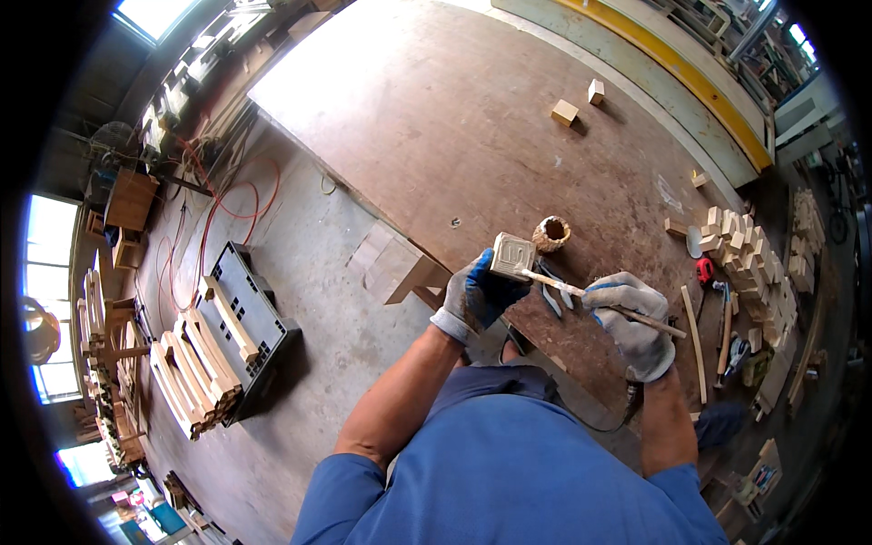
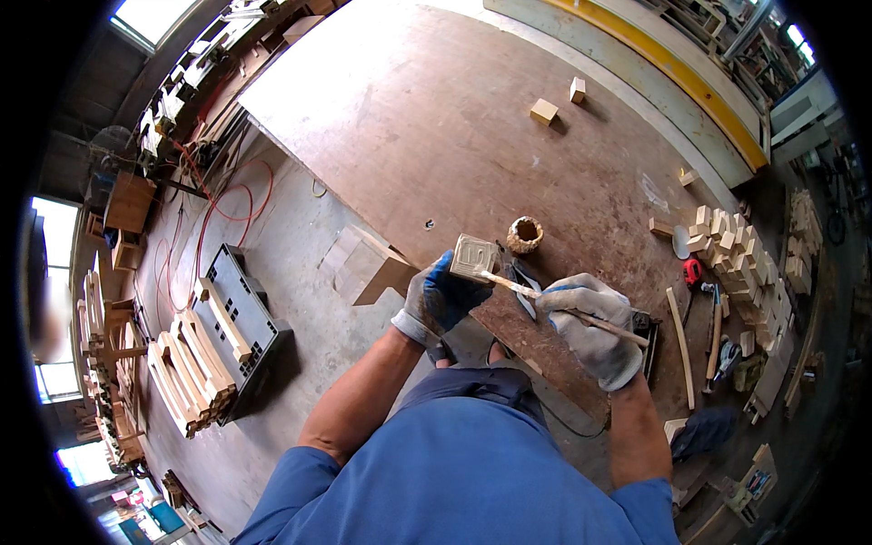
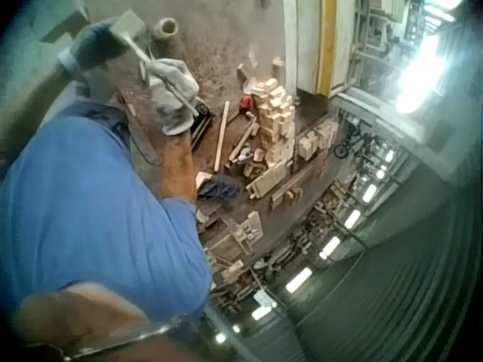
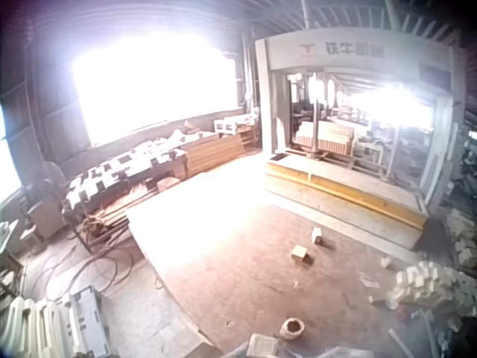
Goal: The person assembles wooden components by applying glue to small blocks and attaching them to a larger piece. They use a brush to spread glue and a power drill to fasten the parts together, repeating the process for multiple pieces.
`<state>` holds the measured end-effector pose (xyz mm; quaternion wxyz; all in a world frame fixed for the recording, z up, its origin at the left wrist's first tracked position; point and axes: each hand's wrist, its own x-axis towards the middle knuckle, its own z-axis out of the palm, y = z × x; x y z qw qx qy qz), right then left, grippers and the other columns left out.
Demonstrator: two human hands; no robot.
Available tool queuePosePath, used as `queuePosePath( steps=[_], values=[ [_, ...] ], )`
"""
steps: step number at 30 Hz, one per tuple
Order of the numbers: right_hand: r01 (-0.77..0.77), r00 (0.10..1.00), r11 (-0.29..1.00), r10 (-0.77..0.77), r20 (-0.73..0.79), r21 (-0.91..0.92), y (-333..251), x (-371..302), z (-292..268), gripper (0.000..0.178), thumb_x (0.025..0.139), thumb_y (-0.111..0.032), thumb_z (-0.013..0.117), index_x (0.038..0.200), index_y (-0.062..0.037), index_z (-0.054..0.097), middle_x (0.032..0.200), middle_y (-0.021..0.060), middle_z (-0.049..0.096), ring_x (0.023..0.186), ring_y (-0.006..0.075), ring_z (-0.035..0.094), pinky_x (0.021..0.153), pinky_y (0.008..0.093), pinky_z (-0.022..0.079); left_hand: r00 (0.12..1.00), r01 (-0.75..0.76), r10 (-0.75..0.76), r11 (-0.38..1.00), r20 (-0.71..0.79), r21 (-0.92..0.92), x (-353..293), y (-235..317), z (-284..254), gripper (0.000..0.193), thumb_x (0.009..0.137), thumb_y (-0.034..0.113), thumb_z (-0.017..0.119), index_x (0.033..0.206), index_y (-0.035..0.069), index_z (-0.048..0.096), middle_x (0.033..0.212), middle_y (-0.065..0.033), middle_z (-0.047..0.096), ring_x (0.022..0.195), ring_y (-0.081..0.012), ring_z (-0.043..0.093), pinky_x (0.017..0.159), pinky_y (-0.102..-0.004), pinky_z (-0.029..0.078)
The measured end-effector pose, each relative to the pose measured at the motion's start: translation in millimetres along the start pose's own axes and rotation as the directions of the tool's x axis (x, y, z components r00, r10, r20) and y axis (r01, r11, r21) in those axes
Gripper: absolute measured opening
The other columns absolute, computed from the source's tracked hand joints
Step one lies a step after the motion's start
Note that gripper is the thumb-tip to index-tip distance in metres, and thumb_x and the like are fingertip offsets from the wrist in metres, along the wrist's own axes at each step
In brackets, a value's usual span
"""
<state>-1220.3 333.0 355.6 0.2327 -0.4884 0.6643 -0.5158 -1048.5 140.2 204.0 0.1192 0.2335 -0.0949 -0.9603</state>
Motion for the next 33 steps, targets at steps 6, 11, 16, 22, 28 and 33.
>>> queuePosePath(
  steps=[6,11,16,22,28,33],
  values=[
    [-0.164,0.971,0.973,0.189,-0.150,0.163,2.6,0.8,5.1,0.019,0.088,0.004,0.061,0.102,0.0070,0.074,0.099,0.0166,0.073,0.085,0.0209,0.073,0.078,0.0300,0.061,0.998,-0.013,0.011,0.999,0.068,0.043,0.1,-0.7,-3.9,0.053,0.109,0.041,0.051,0.144,0.004,0.058,0.138,-0.0183,0.066,0.122,-0.0350,0.067,0.103,-0.0519,0.055],
    [-0.065,0.997,0.994,0.068,-0.040,0.082,-0.7,-1.1,8.0,0.018,0.088,0.004,0.061,0.099,0.0073,0.075,0.099,0.0163,0.074,0.087,0.0195,0.072,0.077,0.0309,0.060,0.999,0.025,-0.023,0.999,0.045,-0.039,1.4,-1.0,0.8,0.056,0.109,0.044,0.049,0.146,0.002,0.055,0.136,-0.0193,0.067,0.119,-0.0364,0.068,0.101,-0.0510,0.057],
    [-0.034,0.995,0.998,0.039,-0.096,0.051,-0.3,2.7,5.3,0.014,0.088,0.004,0.065,0.097,0.0044,0.076,0.099,0.0152,0.074,0.089,0.0212,0.074,0.078,0.0307,0.060,0.999,-0.020,0.020,1.000,0.033,-0.004,-3.4,0.5,5.2,0.053,0.109,0.041,0.050,0.144,0.003,0.058,0.135,-0.0189,0.068,0.118,-0.0356,0.069,0.100,-0.0508,0.057],
    [0.018,0.999,1.000,-0.018,-0.032,0.003,-1.6,1.2,7.2,0.015,0.088,0.005,0.066,0.099,0.0035,0.076,0.098,0.0148,0.073,0.088,0.0205,0.073,0.076,0.0306,0.060,0.999,-0.007,0.008,0.999,0.050,-0.034,0.2,2.1,1.1,0.051,0.108,0.040,0.051,0.142,0.003,0.060,0.134,-0.0186,0.069,0.118,-0.0357,0.068,0.100,-0.0509,0.057],
    [0.067,0.998,0.997,-0.067,-0.016,-0.034,0.8,3.6,2.3,0.020,0.090,0.008,0.064,0.107,0.0031,0.074,0.103,0.0150,0.073,0.085,0.0202,0.074,0.077,0.0308,0.063,1.000,-0.006,0.006,1.000,0.029,-0.011,0.4,3.8,-6.3,0.054,0.108,0.041,0.051,0.144,0.002,0.058,0.137,-0.0195,0.067,0.121,-0.0380,0.067,0.103,-0.0527,0.055],
    [-0.219,0.949,0.950,0.260,-0.176,0.221,12.7,-2.0,9.6,0.022,0.098,-0.006,0.061,0.112,0.0084,0.072,0.100,0.0151,0.076,0.081,0.0203,0.074,0.075,0.0323,0.062,0.998,0.013,-0.014,1.000,0.059,0.018,-0.4,2.6,-5.8,0.056,0.107,0.043,0.053,0.146,0.003,0.056,0.140,-0.0196,0.065,0.122,-0.0392,0.066,0.105,-0.0530,0.054]
  ],
)
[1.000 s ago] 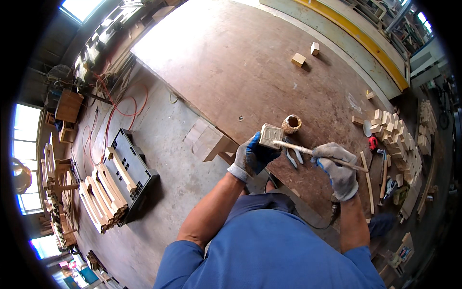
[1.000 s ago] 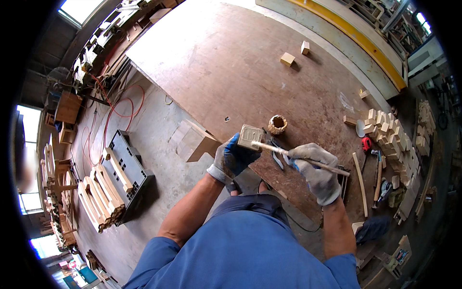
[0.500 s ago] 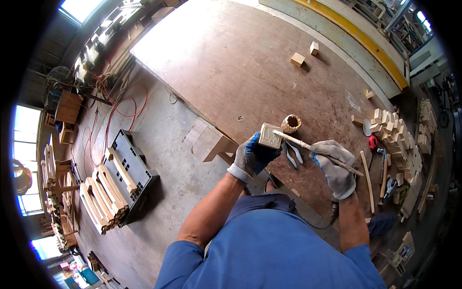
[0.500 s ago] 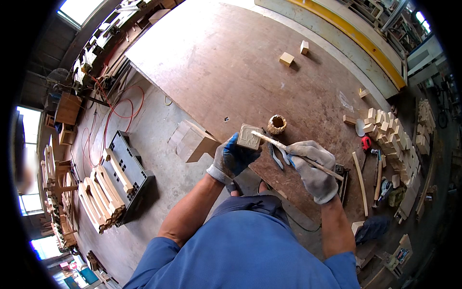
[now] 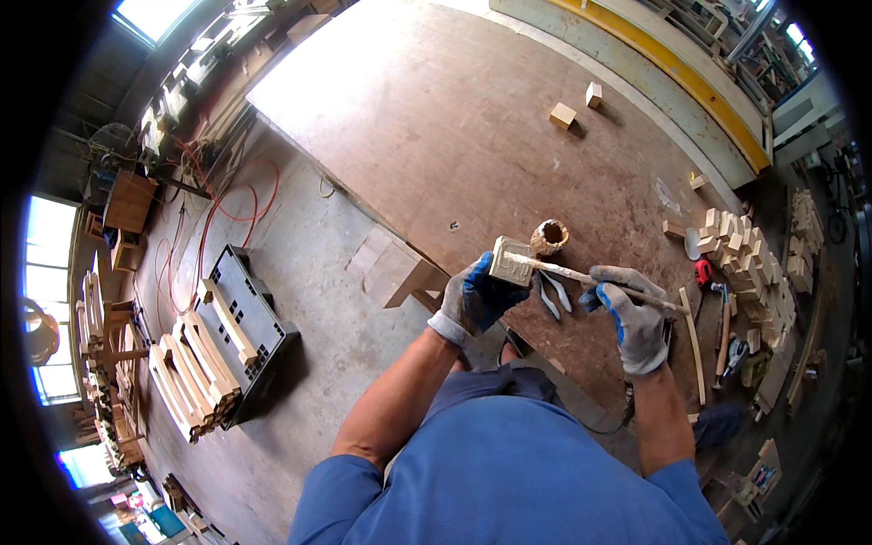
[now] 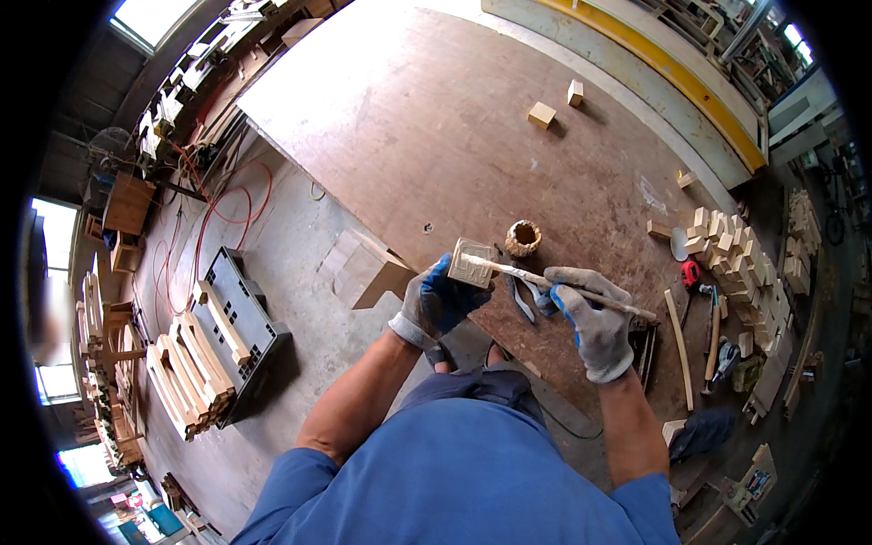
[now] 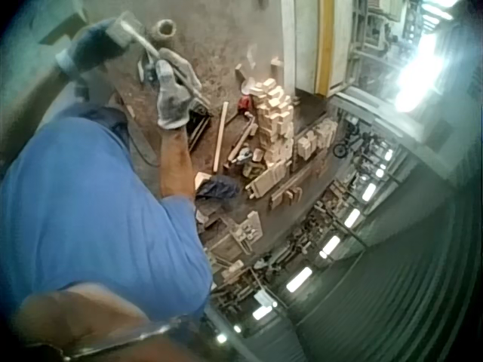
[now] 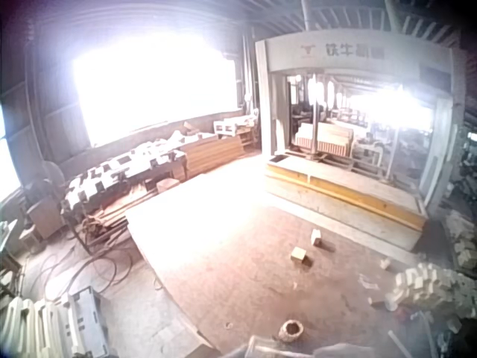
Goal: The person assembles wooden components by applying glue to small blocks and attaching them to a larger piece. They use a brush to spread glue and a power drill to fasten the parts together, repeating the process for multiple pieces.
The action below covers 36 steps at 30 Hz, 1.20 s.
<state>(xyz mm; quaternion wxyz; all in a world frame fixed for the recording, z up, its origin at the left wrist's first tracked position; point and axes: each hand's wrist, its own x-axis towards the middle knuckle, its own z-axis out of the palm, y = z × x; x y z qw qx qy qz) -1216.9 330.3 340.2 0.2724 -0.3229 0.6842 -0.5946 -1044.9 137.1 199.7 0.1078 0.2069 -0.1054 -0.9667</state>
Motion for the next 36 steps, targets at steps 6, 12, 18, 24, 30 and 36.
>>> queuePosePath(
  steps=[6,12,18,24,30,36],
  values=[
    [-0.168,0.975,0.949,0.200,-0.094,0.267,0.0,7.1,7.1,0.023,0.101,-0.009,0.063,0.115,0.0074,0.071,0.093,0.0147,0.077,0.078,0.0193,0.075,0.072,0.0308,0.063,1.000,-0.020,0.020,1.000,0.016,0.014,-1.5,-1.2,0.0,0.055,0.108,0.043,0.052,0.145,0.003,0.056,0.139,-0.0199,0.065,0.123,-0.0382,0.066,0.105,-0.0526,0.054],
    [-0.202,0.961,0.941,0.244,-0.132,0.271,3.8,9.4,9.9,0.023,0.101,-0.010,0.063,0.115,0.0056,0.072,0.092,0.0153,0.077,0.076,0.0197,0.075,0.071,0.0310,0.063,0.998,-0.027,0.026,0.999,0.050,0.024,-2.8,1.7,0.6,0.052,0.109,0.041,0.050,0.144,0.003,0.056,0.138,-0.0197,0.066,0.124,-0.0366,0.065,0.106,-0.0521,0.053],
    [-0.221,0.948,0.937,0.272,-0.167,0.270,5.6,3.5,3.7,0.023,0.101,-0.012,0.063,0.114,0.0048,0.073,0.093,0.0157,0.077,0.075,0.0201,0.075,0.070,0.0311,0.063,0.998,-0.022,0.022,1.000,0.059,-0.004,-3.3,3.3,-3.1,0.055,0.110,0.042,0.048,0.146,0.002,0.054,0.138,-0.0211,0.065,0.123,-0.0371,0.066,0.105,-0.0516,0.054],
    [-0.200,0.938,0.928,0.274,-0.211,0.315,5.2,3.9,1.0,0.024,0.100,-0.013,0.065,0.112,0.0051,0.073,0.090,0.0161,0.077,0.073,0.0208,0.075,0.069,0.0314,0.063,0.998,-0.060,0.059,0.995,0.019,0.080,-5.2,3.8,8.0,0.056,0.110,0.041,0.045,0.148,0.001,0.053,0.138,-0.0229,0.065,0.120,-0.0384,0.067,0.103,-0.0509,0.056],
    [-0.201,0.952,0.938,0.255,-0.171,0.281,8.7,-0.6,-6.9,0.024,0.100,-0.013,0.064,0.111,0.0055,0.073,0.091,0.0160,0.077,0.073,0.0208,0.074,0.069,0.0313,0.062,0.999,-0.046,0.046,0.999,0.006,0.019,-2.3,4.2,6.0,0.053,0.110,0.040,0.044,0.146,0.002,0.056,0.137,-0.0209,0.066,0.118,-0.0378,0.068,0.100,-0.0504,0.058],
    [-0.155,0.968,0.966,0.190,-0.165,0.205,4.3,2.3,-6.6,0.022,0.099,-0.011,0.064,0.109,0.0065,0.073,0.091,0.0156,0.076,0.074,0.0194,0.074,0.069,0.0311,0.062,0.998,-0.049,0.049,0.999,0.029,0.004,0.0,4.7,7.6,0.053,0.109,0.042,0.047,0.144,0.003,0.058,0.134,-0.0191,0.068,0.117,-0.0379,0.069,0.099,-0.0509,0.058]
  ],
)
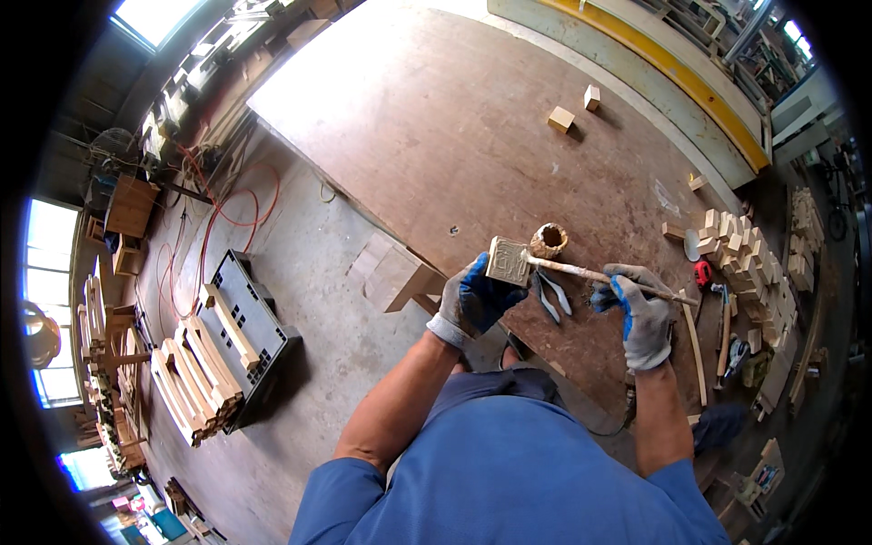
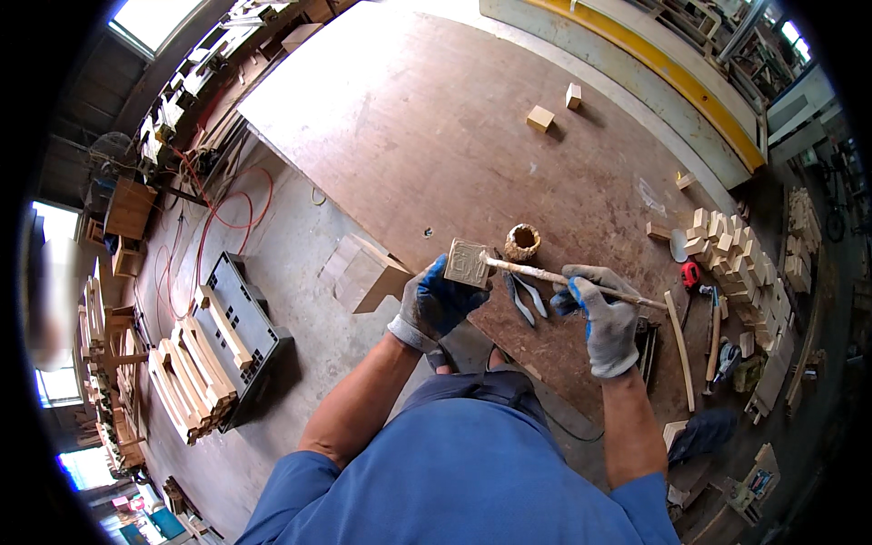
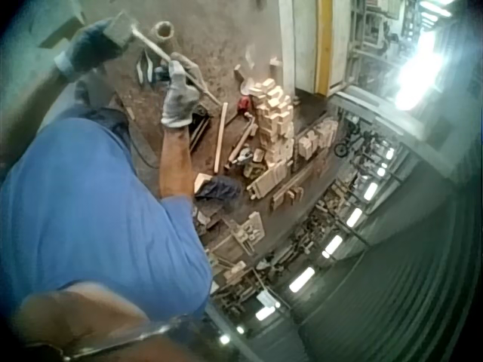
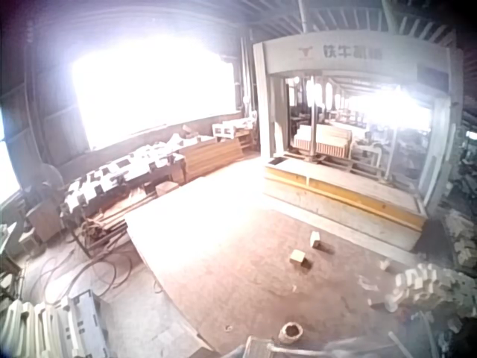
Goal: The person assembles wooden components by applying glue to small blocks and attaching them to a larger piece. They use a brush to spread glue and a power drill to fasten the parts together, repeating the process for multiple pieces.
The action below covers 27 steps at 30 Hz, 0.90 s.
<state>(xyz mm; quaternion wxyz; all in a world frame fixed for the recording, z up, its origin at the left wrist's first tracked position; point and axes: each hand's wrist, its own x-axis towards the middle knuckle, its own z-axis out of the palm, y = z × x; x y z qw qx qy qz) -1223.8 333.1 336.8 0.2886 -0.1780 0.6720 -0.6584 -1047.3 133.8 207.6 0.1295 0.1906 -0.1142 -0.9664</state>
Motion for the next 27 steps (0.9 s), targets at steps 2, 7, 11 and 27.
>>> queuePosePath(
  steps=[2,7,11,27],
  values=[
    [0.019,0.996,1.000,-0.017,0.086,-0.023,0.9,-3.6,-3.5,0.021,0.099,-0.009,0.063,0.109,0.0069,0.073,0.090,0.0155,0.076,0.075,0.0188,0.074,0.069,0.0312,0.063,1.000,-0.015,0.015,0.999,-0.008,-0.029,0.3,-0.5,-2.7,0.052,0.109,0.041,0.049,0.144,0.003,0.058,0.134,-0.0194,0.068,0.117,-0.0379,0.069,0.099,-0.0510,0.058],
    [0.119,0.993,0.993,-0.119,0.005,-0.008,-5.2,6.0,-11.7,0.022,0.099,-0.009,0.063,0.110,0.0070,0.072,0.088,0.0142,0.075,0.074,0.0184,0.074,0.068,0.0301,0.062,0.999,-0.052,0.052,0.998,-0.013,-0.046,-0.5,-0.5,-1.1,0.052,0.109,0.041,0.049,0.144,0.003,0.057,0.135,-0.0205,0.067,0.119,-0.0370,0.068,0.101,-0.0506,0.057],
    [0.128,0.987,0.989,-0.134,-0.084,-0.067,2.7,40.5,-19.4,0.018,0.100,-0.010,0.063,0.109,0.0039,0.072,0.087,0.0086,0.073,0.072,0.0151,0.071,0.066,0.0286,0.061,0.996,-0.072,0.068,0.995,-0.053,-0.071,-1.5,-0.2,7.8,0.054,0.109,0.041,0.049,0.145,0.001,0.056,0.139,-0.0215,0.065,0.123,-0.0354,0.066,0.103,-0.0488,0.056],
    [0.121,0.986,0.795,-0.024,0.168,-0.594,165.4,158.2,-9.5,0.014,0.093,-0.013,0.071,0.101,-0.0031,0.076,0.084,0.0078,0.075,0.069,0.0154,0.069,0.066,0.0339,0.057,0.985,-0.096,0.116,0.984,-0.129,0.153,-130.3,-9.3,22.6,0.079,0.089,0.037,0.075,0.152,-0.002,0.045,0.145,-0.0167,0.058,0.128,-0.0304,0.062,0.107,-0.0446,0.053]
  ],
)
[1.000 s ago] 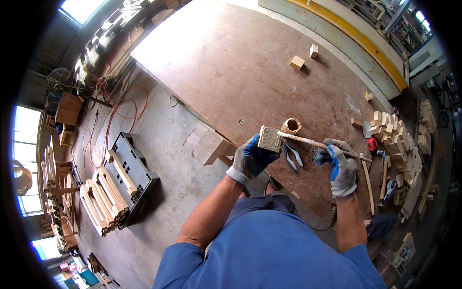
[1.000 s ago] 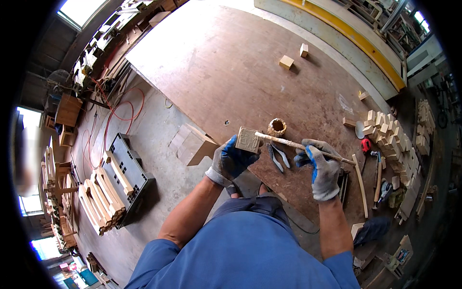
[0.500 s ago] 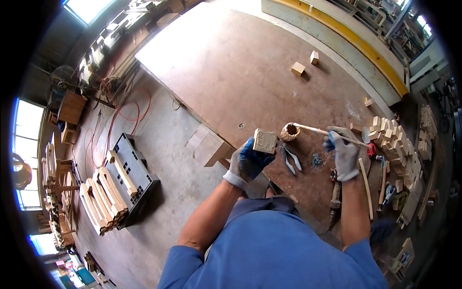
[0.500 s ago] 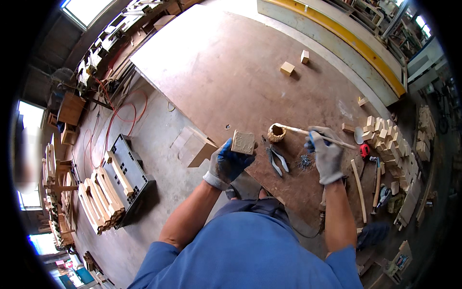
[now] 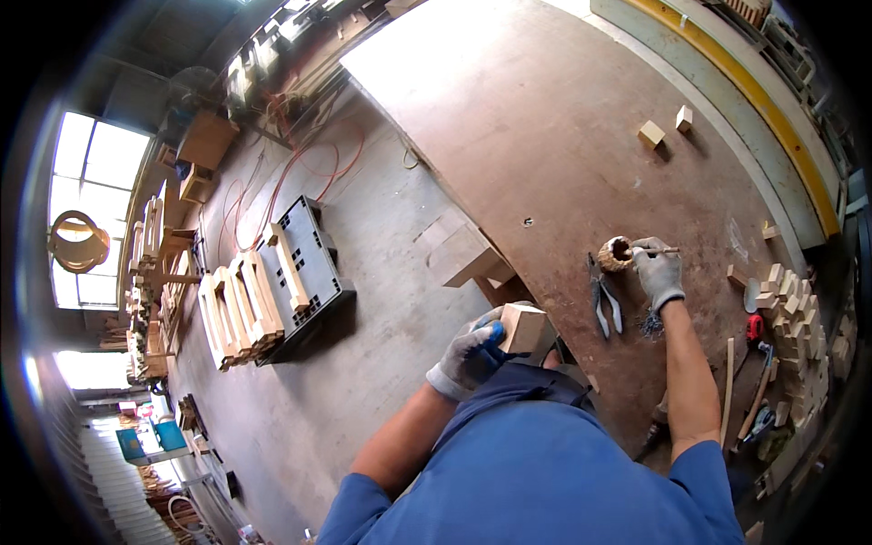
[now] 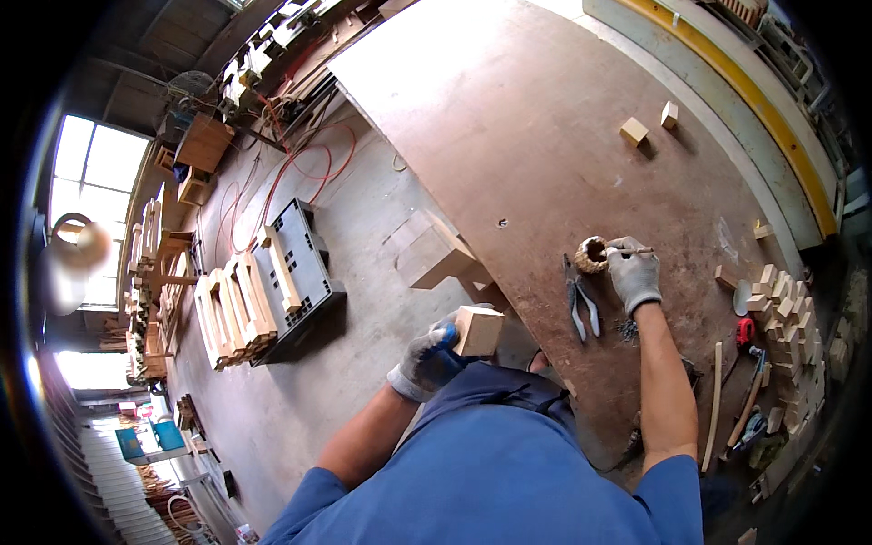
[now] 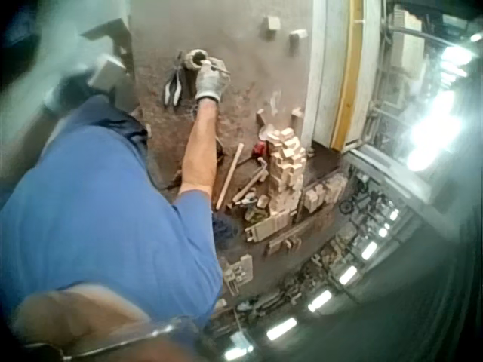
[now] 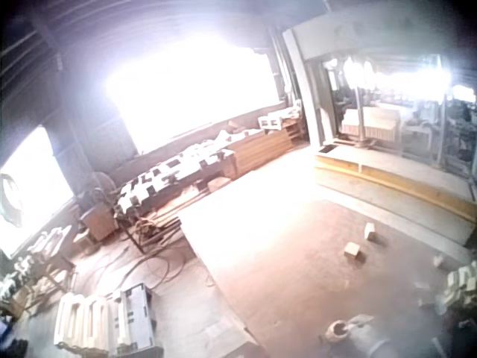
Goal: The person assembles wooden components by applying glue to small blocks and attaching them to a larger piece. They use a brush to spread glue and a power drill to fasten the parts together, repeating the process for multiple pieces.
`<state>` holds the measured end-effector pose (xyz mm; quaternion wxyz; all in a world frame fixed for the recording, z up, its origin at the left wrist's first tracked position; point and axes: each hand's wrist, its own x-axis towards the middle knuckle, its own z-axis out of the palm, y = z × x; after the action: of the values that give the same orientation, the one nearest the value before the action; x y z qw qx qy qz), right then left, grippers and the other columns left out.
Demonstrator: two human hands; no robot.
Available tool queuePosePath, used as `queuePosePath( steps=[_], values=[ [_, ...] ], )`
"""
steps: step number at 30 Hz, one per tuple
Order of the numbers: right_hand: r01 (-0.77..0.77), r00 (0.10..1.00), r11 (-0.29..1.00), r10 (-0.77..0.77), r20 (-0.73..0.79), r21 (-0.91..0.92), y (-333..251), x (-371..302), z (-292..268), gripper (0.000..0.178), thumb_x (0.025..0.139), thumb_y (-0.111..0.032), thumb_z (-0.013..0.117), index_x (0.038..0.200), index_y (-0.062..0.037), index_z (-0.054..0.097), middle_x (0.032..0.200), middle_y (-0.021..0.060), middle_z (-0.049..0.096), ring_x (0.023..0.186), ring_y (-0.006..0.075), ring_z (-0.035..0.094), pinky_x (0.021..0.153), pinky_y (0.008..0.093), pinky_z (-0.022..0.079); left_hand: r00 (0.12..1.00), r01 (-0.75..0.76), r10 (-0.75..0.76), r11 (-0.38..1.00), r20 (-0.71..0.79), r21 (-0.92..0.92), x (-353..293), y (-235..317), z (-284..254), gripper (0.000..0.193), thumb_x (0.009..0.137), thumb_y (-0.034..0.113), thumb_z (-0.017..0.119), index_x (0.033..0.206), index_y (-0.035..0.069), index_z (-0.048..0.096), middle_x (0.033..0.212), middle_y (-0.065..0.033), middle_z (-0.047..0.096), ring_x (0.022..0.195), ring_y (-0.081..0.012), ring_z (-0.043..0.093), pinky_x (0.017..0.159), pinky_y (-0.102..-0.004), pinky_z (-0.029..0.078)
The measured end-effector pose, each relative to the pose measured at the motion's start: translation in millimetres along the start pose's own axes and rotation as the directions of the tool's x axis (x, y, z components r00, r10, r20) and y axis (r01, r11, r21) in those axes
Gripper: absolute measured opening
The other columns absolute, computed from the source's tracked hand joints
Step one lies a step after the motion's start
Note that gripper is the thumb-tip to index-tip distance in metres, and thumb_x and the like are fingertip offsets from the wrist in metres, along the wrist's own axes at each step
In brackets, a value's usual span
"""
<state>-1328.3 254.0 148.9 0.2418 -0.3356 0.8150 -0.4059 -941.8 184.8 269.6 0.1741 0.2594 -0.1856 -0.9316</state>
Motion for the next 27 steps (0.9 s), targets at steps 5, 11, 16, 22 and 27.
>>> queuePosePath(
  steps=[5,11,16,22,27],
  values=[
    [-0.309,0.947,0.920,0.320,-0.008,0.241,-43.4,-22.8,-0.5,0.038,0.093,-0.019,0.079,0.124,0.0013,0.070,0.088,0.0078,0.074,0.064,0.0127,0.067,0.058,0.0299,0.053,0.996,-0.048,0.055,0.994,-0.068,0.102,-37.3,33.2,-14.8,0.088,0.079,0.029,0.080,0.152,-0.003,0.045,0.144,-0.0178,0.059,0.129,-0.0297,0.061,0.112,-0.0432,0.048],
    [-0.291,0.953,0.942,0.270,-0.138,-0.164,3.8,-106.1,9.2,0.036,0.090,-0.027,0.078,0.118,-0.0053,0.075,0.106,0.0184,0.077,0.099,0.0306,0.074,0.092,0.0398,0.056,0.983,-0.106,0.163,0.884,-0.089,0.456,-39.4,106.0,-36.9,0.086,0.075,0.024,0.086,0.148,-0.004,0.051,0.140,-0.0119,0.062,0.127,-0.0216,0.061,0.109,-0.0359,0.047],
    [-0.211,0.971,0.862,0.130,-0.201,-0.462,3.5,-193.0,57.7,0.047,0.085,-0.028,0.078,0.123,-0.0018,0.070,0.120,0.0222,0.071,0.115,0.0375,0.067,0.105,0.0443,0.051,0.947,-0.256,0.284,0.372,0.153,0.892,-21.9,178.3,-58.6,0.073,0.074,0.013,0.086,0.140,-0.003,0.060,0.130,-0.0123,0.067,0.121,-0.0195,0.065,0.106,-0.0362,0.052],
    [-0.374,0.880,0.611,0.472,-0.058,-0.698,-22.1,-214.2,86.6,0.095,0.082,-0.042,0.083,0.156,-0.0005,0.041,0.165,0.0268,0.034,0.152,0.0432,0.032,0.124,0.0514,0.032,0.867,-0.405,0.178,-0.295,0.466,0.866,15.4,216.6,-48.4,0.062,0.073,-0.001,0.077,0.133,0.006,0.065,0.130,-0.0162,0.065,0.122,-0.0345,0.064,0.104,-0.0412,0.053],
    [-0.399,0.847,0.556,0.527,-0.061,-0.729,-35.5,-210.7,93.3,0.101,0.079,-0.043,0.086,0.157,-0.0010,0.039,0.167,0.0245,0.031,0.154,0.0404,0.030,0.123,0.0532,0.033,0.867,-0.463,-0.017,-0.392,0.497,0.795,45.7,213.8,-41.2,0.066,0.072,-0.006,0.075,0.134,0.012,0.064,0.133,-0.0173,0.062,0.121,-0.0409,0.062,0.102,-0.0461,0.055]
  ],
)
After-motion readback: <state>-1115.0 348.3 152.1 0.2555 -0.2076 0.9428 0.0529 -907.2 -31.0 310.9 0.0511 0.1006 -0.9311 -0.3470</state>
